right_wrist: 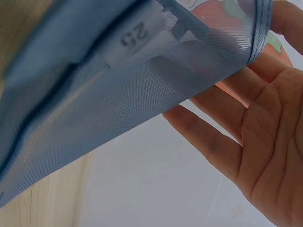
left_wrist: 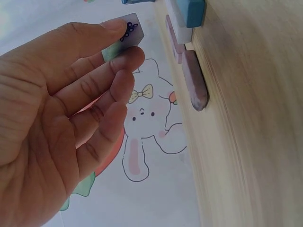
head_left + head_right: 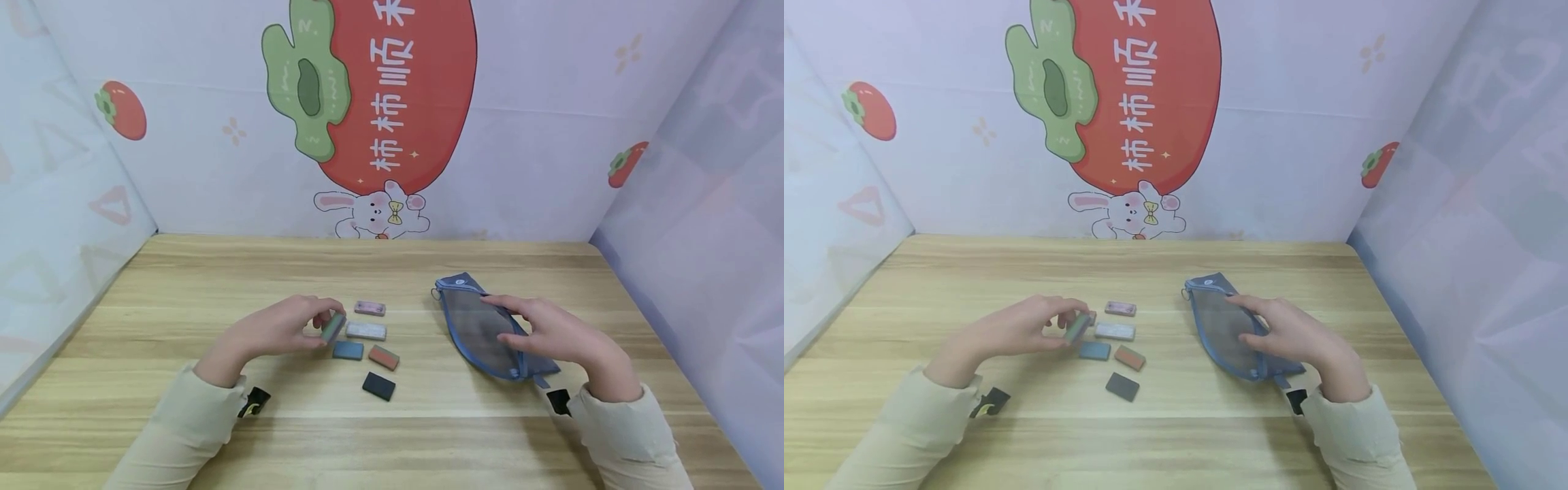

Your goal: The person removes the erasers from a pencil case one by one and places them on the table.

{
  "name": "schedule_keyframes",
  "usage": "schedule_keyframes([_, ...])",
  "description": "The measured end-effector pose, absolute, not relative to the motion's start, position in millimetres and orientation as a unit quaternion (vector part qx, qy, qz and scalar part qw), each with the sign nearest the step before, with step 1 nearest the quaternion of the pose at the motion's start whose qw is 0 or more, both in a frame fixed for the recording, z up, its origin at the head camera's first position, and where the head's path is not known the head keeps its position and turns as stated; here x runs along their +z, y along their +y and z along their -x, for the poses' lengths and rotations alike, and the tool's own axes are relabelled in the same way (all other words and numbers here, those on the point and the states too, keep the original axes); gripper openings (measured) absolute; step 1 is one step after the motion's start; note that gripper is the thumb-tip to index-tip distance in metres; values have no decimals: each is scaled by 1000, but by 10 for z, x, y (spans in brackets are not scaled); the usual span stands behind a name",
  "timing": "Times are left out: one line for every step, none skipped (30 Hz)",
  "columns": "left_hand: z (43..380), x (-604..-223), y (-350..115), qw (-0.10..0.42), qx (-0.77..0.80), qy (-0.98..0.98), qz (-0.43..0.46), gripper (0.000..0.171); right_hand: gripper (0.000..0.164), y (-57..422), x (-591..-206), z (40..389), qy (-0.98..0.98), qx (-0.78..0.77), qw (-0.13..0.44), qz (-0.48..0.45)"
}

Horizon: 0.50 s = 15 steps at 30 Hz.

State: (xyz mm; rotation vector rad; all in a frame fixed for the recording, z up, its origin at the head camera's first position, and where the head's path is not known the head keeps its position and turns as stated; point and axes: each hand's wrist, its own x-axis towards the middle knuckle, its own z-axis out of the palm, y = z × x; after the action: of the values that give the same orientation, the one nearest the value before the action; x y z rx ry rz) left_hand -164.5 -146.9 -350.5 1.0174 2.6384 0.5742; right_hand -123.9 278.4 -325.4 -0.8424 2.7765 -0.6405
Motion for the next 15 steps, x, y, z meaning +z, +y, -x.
schedule_keyframes([1644, -3515, -1482, 128, 195, 908, -348, 44, 57, 2782, -3260, 1242, 931, -214, 84, 285])
schedule_keyframes([1643, -3524, -1494, 127, 194, 909, -347, 44, 56, 2780, -3268, 1244, 930, -215, 83, 288])
schedule_keyframes([1644, -3534, -1506, 127, 193, 909, -347, 44, 55, 2776, -3275, 1247, 929, -215, 83, 291])
schedule_keyframes([1646, -3541, -1518, 128, 192, 909, -348, 44, 54, 2774, -3282, 1249, 927, -217, 85, 292])
schedule_keyframes([1646, -3553, -1528, 129, 192, 909, -347, 44, 54, 2772, -3289, 1249, 927, -217, 85, 294])
schedule_keyframes([1650, -3562, -1536, 130, 193, 909, -347, 44, 53, 2771, -3294, 1251, 927, -218, 87, 294])
schedule_keyframes([1652, -3570, -1541, 132, 194, 908, -347, 45, 53, 2769, -3298, 1252, 927, -218, 90, 292])
schedule_keyframes([1657, -3577, -1545, 133, 194, 907, -348, 45, 53, 2766, -3301, 1256, 926, -219, 92, 293])
schedule_keyframes([1659, -3583, -1549, 134, 195, 907, -348, 46, 52, 2764, -3303, 1258, 926, -220, 95, 292])
schedule_keyframes([1661, -3588, -1552, 135, 194, 907, -349, 46, 52, 2762, -3304, 1261, 926, -220, 97, 291])
schedule_keyframes([1660, -3593, -1555, 135, 193, 907, -349, 47, 52, 2760, -3305, 1265, 926, -221, 98, 291])
schedule_keyframes([1661, -3597, -1558, 133, 193, 907, -351, 48, 52, 2757, -3305, 1271, 926, -221, 100, 291])
schedule_keyframes([1660, -3604, -1557, 133, 191, 907, -352, 48, 52, 2760, -3312, 1274, 925, -222, 102, 291])
schedule_keyframes([1659, -3611, -1557, 132, 188, 907, -353, 49, 52, 2762, -3319, 1277, 925, -223, 102, 291])
schedule_keyframes([1657, -3619, -1557, 131, 187, 907, -353, 50, 51, 2766, -3326, 1280, 925, -223, 104, 291])
